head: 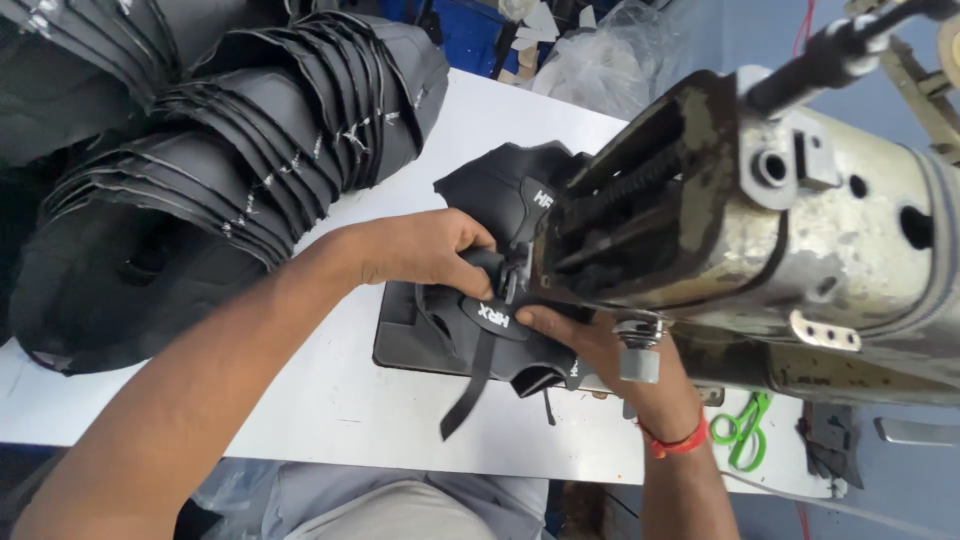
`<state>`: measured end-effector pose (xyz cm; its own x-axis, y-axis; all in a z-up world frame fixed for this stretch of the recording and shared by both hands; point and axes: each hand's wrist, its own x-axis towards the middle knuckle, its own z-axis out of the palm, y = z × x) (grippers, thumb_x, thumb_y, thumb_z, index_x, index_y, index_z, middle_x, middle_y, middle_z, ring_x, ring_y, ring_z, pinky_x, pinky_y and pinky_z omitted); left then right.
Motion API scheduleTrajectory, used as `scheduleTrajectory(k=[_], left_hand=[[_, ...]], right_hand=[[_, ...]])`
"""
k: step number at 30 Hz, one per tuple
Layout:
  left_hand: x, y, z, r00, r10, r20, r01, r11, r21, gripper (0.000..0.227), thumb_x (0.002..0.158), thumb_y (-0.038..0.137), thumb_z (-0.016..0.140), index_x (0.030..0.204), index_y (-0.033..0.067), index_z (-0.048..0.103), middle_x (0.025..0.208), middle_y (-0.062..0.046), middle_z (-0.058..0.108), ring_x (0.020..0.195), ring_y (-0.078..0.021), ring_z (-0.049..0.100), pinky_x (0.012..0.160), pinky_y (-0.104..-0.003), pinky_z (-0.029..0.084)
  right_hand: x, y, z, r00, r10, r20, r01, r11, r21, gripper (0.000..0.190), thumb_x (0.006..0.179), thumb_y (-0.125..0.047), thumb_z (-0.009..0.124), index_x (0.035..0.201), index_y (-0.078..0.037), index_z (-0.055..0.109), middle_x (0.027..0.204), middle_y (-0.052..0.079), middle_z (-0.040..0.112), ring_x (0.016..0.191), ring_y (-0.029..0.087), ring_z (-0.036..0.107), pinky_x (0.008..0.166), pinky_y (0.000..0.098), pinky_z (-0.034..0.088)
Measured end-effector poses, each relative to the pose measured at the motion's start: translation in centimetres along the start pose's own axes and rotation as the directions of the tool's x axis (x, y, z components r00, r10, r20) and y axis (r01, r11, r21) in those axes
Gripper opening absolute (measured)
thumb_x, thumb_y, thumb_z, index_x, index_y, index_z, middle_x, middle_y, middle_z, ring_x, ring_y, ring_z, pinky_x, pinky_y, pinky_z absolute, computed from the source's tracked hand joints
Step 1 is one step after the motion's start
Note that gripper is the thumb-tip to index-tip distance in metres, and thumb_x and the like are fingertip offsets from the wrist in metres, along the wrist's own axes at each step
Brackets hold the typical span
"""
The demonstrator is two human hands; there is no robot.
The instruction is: The person uses a sewing machine to stitch a black shoe part, guiding the material under the needle with both hands. They repeatedly feed the item through the machine, pause to reposition it, and use a pair of scissors to trim excess thread after each segment.
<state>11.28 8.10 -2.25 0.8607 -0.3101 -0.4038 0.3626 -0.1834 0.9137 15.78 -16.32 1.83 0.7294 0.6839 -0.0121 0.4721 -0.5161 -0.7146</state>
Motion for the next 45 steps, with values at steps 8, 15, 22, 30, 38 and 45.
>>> scheduleTrajectory(k=[8, 15, 22, 30, 38, 45], left_hand=[[-2.4, -0.8, 1.0, 0.924, 0.228, -0.306, -0.099, 0.917, 0.386, 0.039, 0.079, 0.024, 0.08, 0.11, 0.0021, 0.073, 0.093, -0.006, 0.075, 0.083, -0.0138, 0.071, 0.076, -0.028, 0.054], [-8.4, 1.8, 7.3, 0.844, -0.063, -0.533, 0.071, 0.997, -0.006, 0.058, 0.096, 0.036, 0.06, 0.15, 0.0219, 0.044, 0.069, -0.01, 0.073, 0.059, -0.018, 0.073, 0.058, -0.036, 0.057], [-4.0, -1.8, 11.6, 0.727, 0.193, -0.659, -0.22, 0.975, 0.041, 0.05, 0.095, 0.025, 0.066, 0.136, 0.0075, 0.042, 0.109, -0.019, 0.071, 0.085, -0.0301, 0.075, 0.072, -0.041, 0.056], [-3.7, -1.4, 10.8, 0.723, 0.185, -0.665, -0.167, 0.982, 0.092, 0.048, 0.094, 0.018, 0.064, 0.134, 0.0075, 0.039, 0.103, -0.02, 0.071, 0.089, -0.0366, 0.073, 0.076, -0.045, 0.054], [-2.7, -1.4, 4.9, 0.875, 0.251, -0.414, -0.145, 0.952, 0.271, 0.056, 0.09, 0.018, 0.071, 0.137, 0.011, 0.041, 0.102, -0.017, 0.066, 0.094, -0.0281, 0.068, 0.083, -0.039, 0.051], [-2.0, -1.4, 3.3, 0.94, 0.209, -0.271, -0.186, 0.977, 0.107, 0.054, 0.087, 0.018, 0.073, 0.135, 0.0147, 0.048, 0.112, -0.004, 0.065, 0.106, -0.0132, 0.06, 0.092, -0.031, 0.046]], right_hand=[[-0.6, 0.5, 0.6, 0.995, -0.086, -0.049, 0.084, 0.996, -0.035, 0.033, 0.081, -0.032, 0.085, 0.1, -0.006, 0.079, 0.094, 0.004, 0.081, 0.074, 0.015, 0.073, 0.069, 0.0328, 0.056], [-0.4, 1.3, 1.0, 0.934, -0.341, -0.105, 0.311, 0.922, -0.229, 0.046, 0.08, -0.034, 0.085, 0.107, 0.002, 0.072, 0.096, 0.01, 0.076, 0.082, 0.022, 0.068, 0.075, 0.0372, 0.054], [-0.7, 1.9, 1.2, 0.978, -0.196, -0.077, 0.197, 0.98, 0.009, 0.036, 0.084, -0.029, 0.082, 0.105, -0.001, 0.073, 0.097, 0.005, 0.078, 0.081, 0.015, 0.071, 0.071, 0.0315, 0.057], [-2.2, 4.6, 1.7, 0.901, -0.423, -0.09, 0.4, 0.894, -0.2, 0.027, 0.095, -0.014, 0.072, 0.121, -0.008, 0.075, 0.11, 0.01, 0.076, 0.095, 0.02, 0.071, 0.081, 0.0347, 0.054], [-3.7, 2.8, 4.5, 0.946, -0.233, -0.224, 0.171, 0.949, -0.265, 0.026, 0.1, -0.017, 0.067, 0.124, -0.008, 0.071, 0.107, 0.017, 0.075, 0.09, 0.029, 0.072, 0.077, 0.0364, 0.053], [-3.5, 1.7, 4.7, 0.934, 0.203, -0.294, -0.2, 0.979, 0.037, 0.029, 0.096, -0.025, 0.068, 0.109, 0.002, 0.065, 0.093, 0.017, 0.076, 0.08, 0.032, 0.074, 0.068, 0.0385, 0.053]])
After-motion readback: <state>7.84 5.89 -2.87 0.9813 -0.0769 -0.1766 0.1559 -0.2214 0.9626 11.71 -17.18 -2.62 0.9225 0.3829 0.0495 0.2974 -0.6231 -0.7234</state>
